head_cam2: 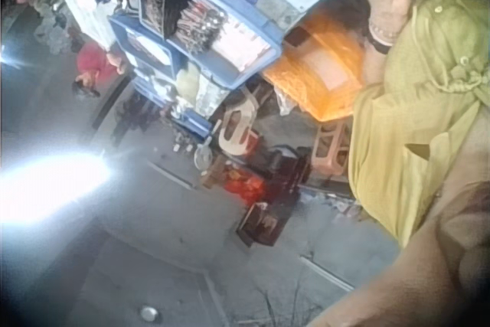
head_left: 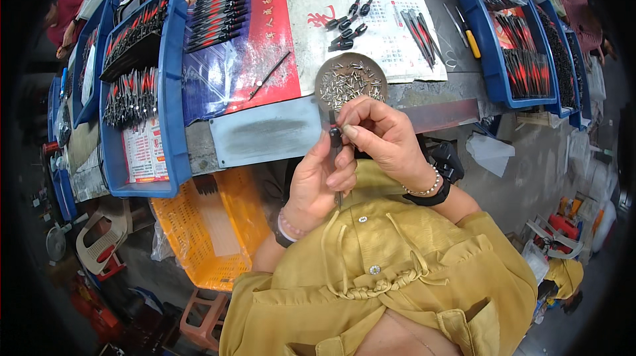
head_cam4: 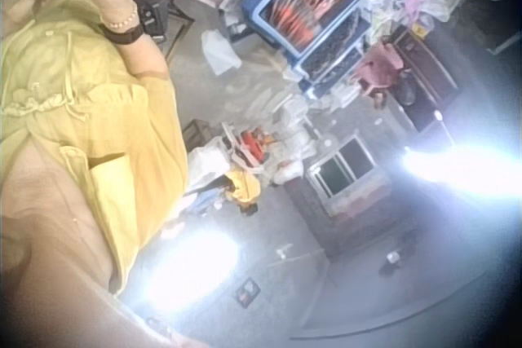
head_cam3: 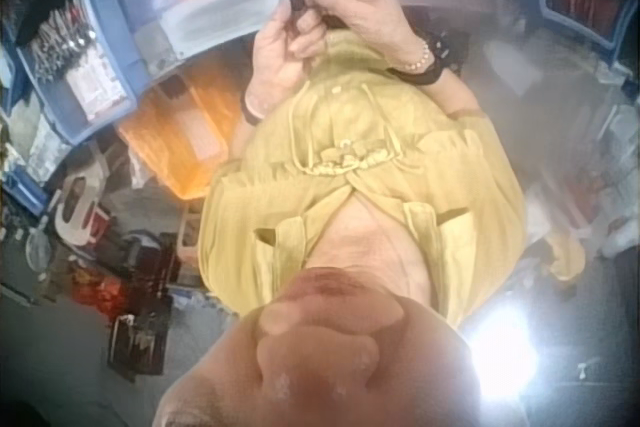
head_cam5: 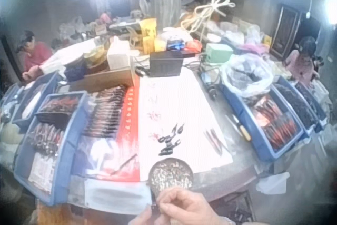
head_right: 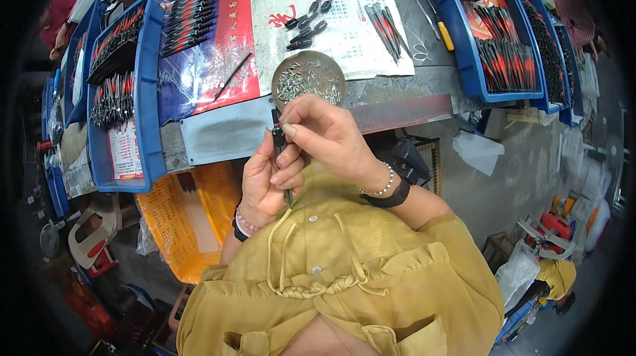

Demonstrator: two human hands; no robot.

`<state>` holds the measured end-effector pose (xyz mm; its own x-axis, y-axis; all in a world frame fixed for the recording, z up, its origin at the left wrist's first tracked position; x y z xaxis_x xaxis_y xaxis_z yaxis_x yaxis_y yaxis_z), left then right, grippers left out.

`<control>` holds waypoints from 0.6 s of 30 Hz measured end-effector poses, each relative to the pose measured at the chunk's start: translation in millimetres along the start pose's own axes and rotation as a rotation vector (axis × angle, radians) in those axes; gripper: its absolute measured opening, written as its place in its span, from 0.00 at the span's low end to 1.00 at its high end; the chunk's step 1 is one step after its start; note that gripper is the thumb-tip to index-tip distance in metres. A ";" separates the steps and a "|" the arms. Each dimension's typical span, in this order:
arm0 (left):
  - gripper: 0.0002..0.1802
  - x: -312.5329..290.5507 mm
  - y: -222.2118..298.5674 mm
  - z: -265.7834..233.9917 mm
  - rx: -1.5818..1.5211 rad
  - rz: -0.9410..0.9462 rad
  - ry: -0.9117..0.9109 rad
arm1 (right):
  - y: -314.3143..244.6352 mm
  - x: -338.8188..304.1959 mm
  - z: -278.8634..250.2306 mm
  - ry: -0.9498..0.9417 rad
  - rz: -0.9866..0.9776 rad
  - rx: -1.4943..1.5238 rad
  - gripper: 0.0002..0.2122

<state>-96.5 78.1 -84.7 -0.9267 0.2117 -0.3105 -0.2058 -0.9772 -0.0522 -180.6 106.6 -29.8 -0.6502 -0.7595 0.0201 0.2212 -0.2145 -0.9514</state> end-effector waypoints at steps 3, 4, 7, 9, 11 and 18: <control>0.17 -0.7 0.3 0.8 0.029 0.016 0.010 | 0.6 -3.5 -2.5 0.024 -0.028 -0.084 0.03; 0.17 -0.9 -0.1 1.6 0.027 0.017 0.006 | -0.8 -4.3 -2.9 0.032 -0.052 -0.119 0.03; 0.17 -1.5 -1.0 1.0 0.043 0.014 0.004 | -2.7 -6.2 -4.0 0.052 -0.087 -0.184 0.03; 0.17 -2.1 -2.7 -2.6 0.068 -0.002 0.020 | -12.7 -7.5 -0.2 0.039 -0.178 -0.318 0.02; 0.16 -2.5 -4.0 -4.0 0.066 -0.017 0.005 | -19.3 -9.2 1.8 0.054 -0.225 -0.425 0.03; 0.13 -5.3 2.1 -5.6 0.136 0.040 0.003 | -47.5 -25.8 20.7 0.138 -0.527 -0.833 0.12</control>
<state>-90.2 74.9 -88.5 -0.9341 0.1721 -0.3127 -0.2093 -0.9738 0.0893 -159.3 123.7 21.2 -0.6092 -0.6018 0.5165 -0.6666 0.0357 -0.7446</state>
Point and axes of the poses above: each hand's wrist, its own x-axis towards the middle knuckle, its own z-axis out of the palm, y = z × x, the point moved 10 cm from there along x, towards the middle knuckle, and after that the axes turned 5 degrees about -y, right-handed, at the moved point
